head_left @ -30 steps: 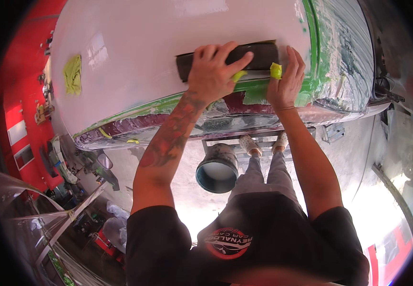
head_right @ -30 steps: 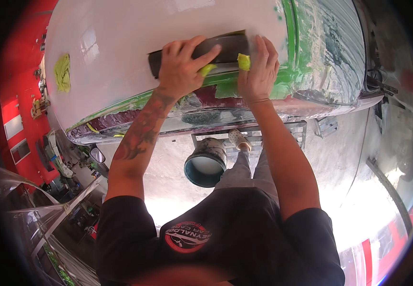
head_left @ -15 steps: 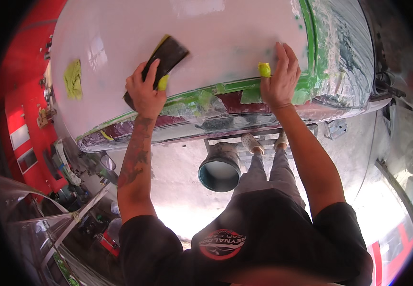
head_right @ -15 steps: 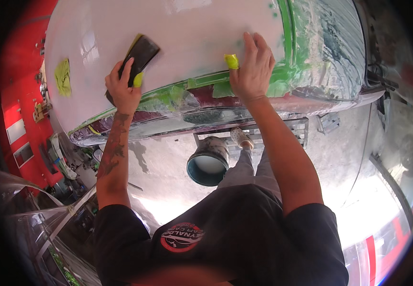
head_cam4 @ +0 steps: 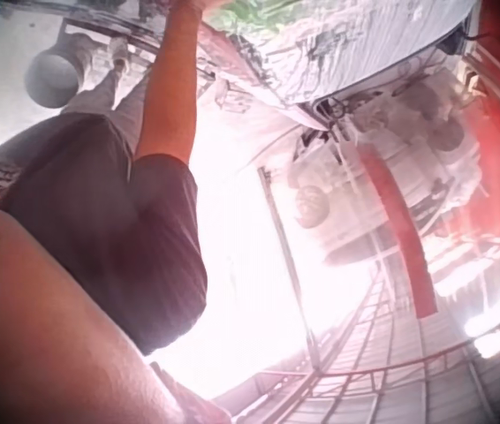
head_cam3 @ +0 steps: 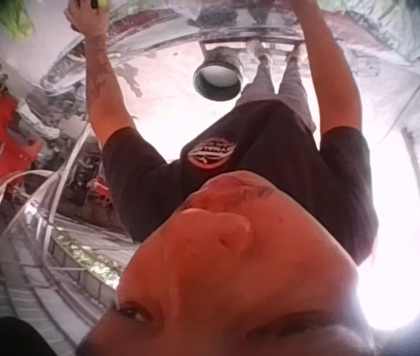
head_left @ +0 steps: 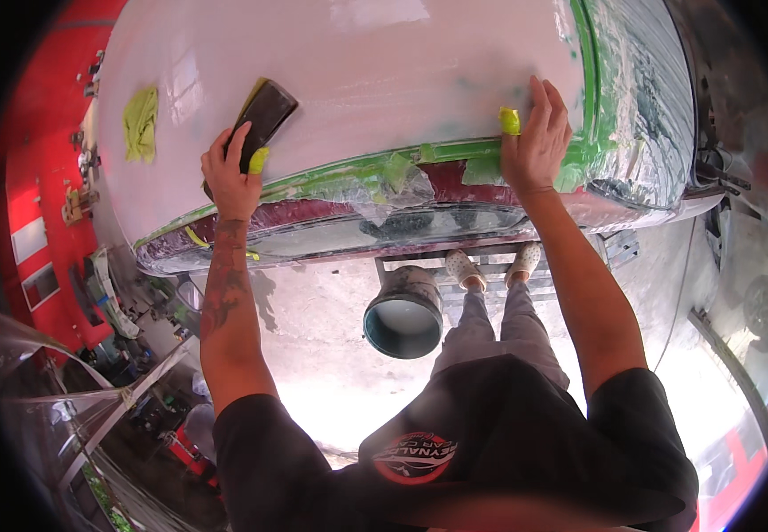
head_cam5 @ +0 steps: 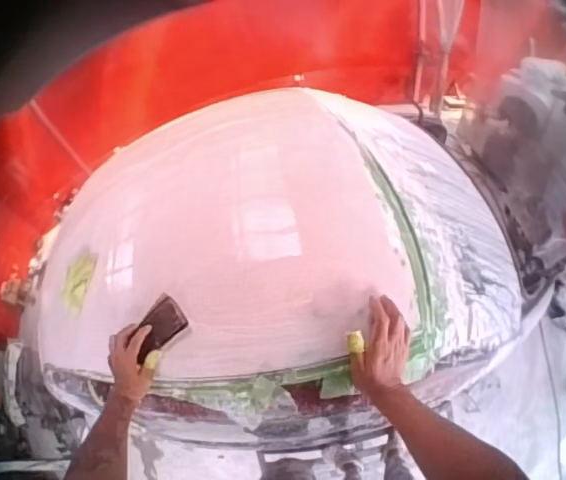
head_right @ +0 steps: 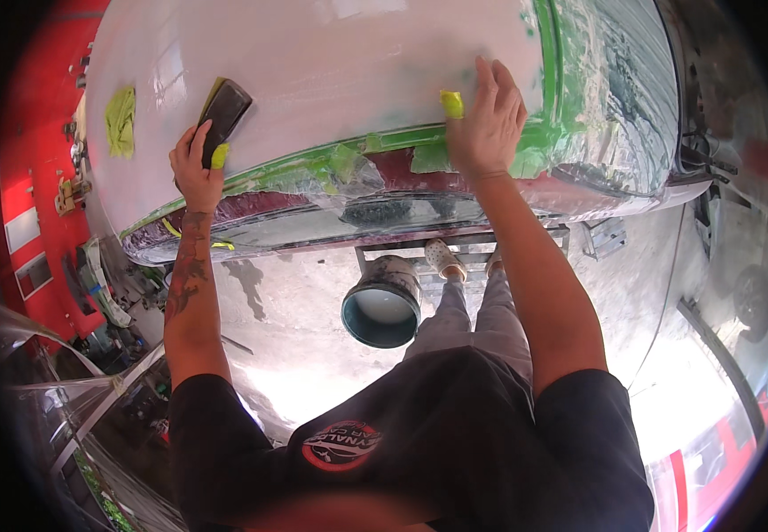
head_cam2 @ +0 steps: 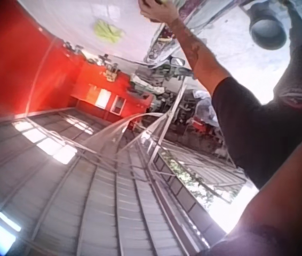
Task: Sand the filler on the roof of a vehicle using a sanding block and water.
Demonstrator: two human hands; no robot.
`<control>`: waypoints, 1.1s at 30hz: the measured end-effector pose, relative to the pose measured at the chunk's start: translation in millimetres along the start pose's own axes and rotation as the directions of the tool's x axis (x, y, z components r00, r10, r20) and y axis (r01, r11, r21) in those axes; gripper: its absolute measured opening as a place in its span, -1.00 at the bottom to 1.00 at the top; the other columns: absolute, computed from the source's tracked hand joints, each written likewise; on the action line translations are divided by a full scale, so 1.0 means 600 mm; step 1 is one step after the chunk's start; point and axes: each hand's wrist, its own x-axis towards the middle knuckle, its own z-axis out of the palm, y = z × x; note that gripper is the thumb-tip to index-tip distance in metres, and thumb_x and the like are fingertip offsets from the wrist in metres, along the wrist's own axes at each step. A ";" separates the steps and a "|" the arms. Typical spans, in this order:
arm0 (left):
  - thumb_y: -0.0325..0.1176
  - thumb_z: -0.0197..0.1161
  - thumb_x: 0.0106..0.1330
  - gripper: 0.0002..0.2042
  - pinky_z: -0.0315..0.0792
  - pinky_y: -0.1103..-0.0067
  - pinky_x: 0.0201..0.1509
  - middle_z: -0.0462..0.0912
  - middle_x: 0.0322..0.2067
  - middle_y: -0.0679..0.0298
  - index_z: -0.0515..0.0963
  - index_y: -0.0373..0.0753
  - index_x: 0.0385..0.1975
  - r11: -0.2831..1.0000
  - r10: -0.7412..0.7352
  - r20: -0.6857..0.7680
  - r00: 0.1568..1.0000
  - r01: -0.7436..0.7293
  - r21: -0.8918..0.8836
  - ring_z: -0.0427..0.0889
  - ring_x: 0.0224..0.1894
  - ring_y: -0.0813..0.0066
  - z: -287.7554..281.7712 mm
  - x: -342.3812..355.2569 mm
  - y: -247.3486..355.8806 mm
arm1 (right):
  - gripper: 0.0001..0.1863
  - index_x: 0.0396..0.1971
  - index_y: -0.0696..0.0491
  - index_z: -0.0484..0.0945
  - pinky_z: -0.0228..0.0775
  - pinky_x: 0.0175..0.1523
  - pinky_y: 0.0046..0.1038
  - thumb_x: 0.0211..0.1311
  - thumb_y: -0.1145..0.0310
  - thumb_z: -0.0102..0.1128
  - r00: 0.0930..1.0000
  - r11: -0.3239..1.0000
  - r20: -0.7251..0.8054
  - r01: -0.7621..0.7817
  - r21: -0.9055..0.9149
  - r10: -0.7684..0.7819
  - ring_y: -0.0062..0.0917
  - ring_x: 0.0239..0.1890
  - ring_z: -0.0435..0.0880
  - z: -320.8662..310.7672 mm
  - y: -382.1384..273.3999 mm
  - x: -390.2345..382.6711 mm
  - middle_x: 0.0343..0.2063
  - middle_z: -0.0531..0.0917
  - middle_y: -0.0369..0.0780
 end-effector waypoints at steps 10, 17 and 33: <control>-0.47 0.29 -0.10 -0.37 0.25 0.32 0.20 0.47 0.08 0.38 0.53 0.18 0.10 0.862 0.427 0.048 0.903 -0.391 -0.323 0.41 0.03 0.30 0.115 0.131 0.398 | -0.33 0.33 0.03 0.19 0.13 0.26 -0.14 0.26 0.20 0.18 0.995 0.992 -0.098 0.012 0.126 0.001 -0.11 0.22 0.35 0.007 0.013 0.000 0.21 0.33 -0.03; -0.36 0.37 0.01 -0.45 0.25 0.32 0.17 0.46 0.12 0.35 0.55 0.17 0.10 0.944 0.314 0.153 0.937 -0.291 -0.157 0.40 0.05 0.25 0.034 0.042 0.180 | -0.32 0.32 0.03 0.20 0.16 0.23 -0.14 0.31 -0.01 0.09 0.990 0.989 -0.137 0.009 0.146 0.011 -0.14 0.23 0.35 0.006 0.031 -0.004 0.22 0.33 -0.04; -0.35 0.40 -0.05 -0.38 0.27 0.32 0.15 0.45 0.10 0.38 0.52 0.30 0.12 0.858 0.505 0.147 0.851 -0.476 -0.193 0.41 0.03 0.33 0.055 0.063 0.277 | -0.31 0.31 0.08 0.22 0.10 0.25 -0.16 0.31 -0.04 0.05 0.984 0.962 -0.178 0.031 0.272 0.018 -0.15 0.21 0.34 0.012 0.035 -0.011 0.20 0.37 -0.04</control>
